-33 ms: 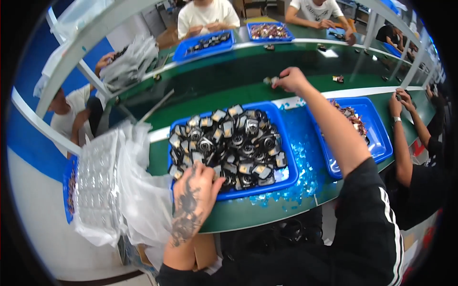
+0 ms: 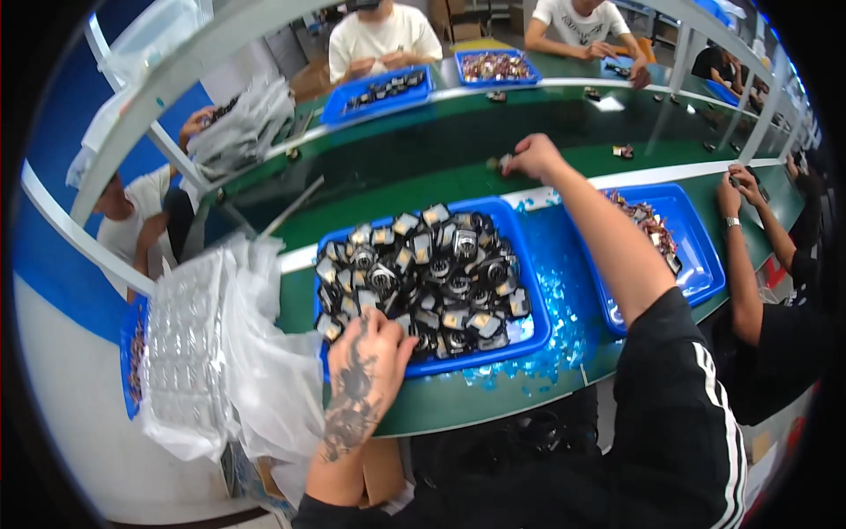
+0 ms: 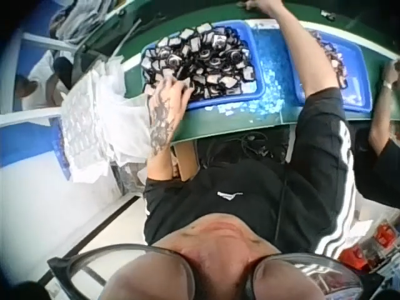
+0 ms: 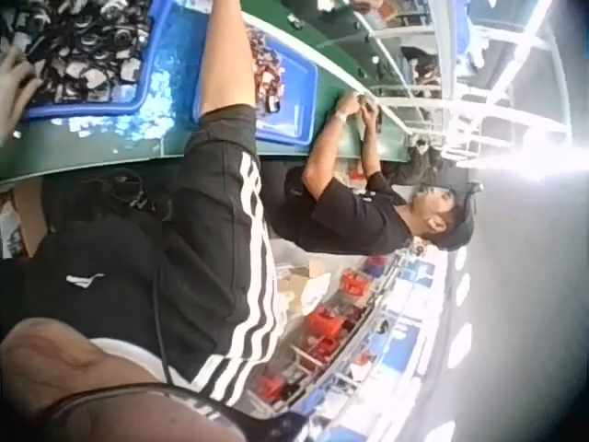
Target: Assembling small electronic components for smartwatches on a factory production line.
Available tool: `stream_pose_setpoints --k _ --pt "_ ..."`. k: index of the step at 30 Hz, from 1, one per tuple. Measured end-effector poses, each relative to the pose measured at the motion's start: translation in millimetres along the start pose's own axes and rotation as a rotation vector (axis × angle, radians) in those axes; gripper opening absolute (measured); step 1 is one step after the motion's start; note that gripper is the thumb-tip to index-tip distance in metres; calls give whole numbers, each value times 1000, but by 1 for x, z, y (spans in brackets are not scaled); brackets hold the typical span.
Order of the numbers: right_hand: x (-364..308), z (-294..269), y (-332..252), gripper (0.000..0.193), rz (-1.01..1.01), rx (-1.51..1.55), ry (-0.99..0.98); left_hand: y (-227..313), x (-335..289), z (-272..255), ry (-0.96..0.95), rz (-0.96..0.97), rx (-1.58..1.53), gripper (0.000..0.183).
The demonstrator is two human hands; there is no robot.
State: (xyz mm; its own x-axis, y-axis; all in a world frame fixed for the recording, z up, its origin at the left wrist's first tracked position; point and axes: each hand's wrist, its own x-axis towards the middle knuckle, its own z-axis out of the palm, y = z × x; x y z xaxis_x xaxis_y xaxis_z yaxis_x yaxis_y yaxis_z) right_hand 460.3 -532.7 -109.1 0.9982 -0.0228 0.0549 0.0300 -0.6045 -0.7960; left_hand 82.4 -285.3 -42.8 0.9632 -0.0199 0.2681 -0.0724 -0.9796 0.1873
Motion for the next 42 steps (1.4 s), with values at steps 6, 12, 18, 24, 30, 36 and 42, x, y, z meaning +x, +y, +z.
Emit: stream_pose_setpoints --k 6,12,18,24,30,36,42 --pt "-17 1 -2 49 -19 -232 39 -11 -7 6 145 10 -225 8" --pt "-163 -12 -96 55 -216 207 -604 6 13 -1 389 179 -390 17" --pt "-250 -50 -66 29 -117 652 -845 39 39 16 416 477 -325 25" --pt "-291 -56 -48 27 23 997 -699 80 47 37 -36 49 -1321 45" --pt "-230 -156 18 14 -546 -412 368 85 65 29 -179 -264 -1767 18" --pt "-217 -189 52 10 -608 -501 309 71 62 42 -418 -418 -1896 32" --pt "-222 -173 23 11 -397 -178 443 63 58 37 -302 -132 -1640 29"
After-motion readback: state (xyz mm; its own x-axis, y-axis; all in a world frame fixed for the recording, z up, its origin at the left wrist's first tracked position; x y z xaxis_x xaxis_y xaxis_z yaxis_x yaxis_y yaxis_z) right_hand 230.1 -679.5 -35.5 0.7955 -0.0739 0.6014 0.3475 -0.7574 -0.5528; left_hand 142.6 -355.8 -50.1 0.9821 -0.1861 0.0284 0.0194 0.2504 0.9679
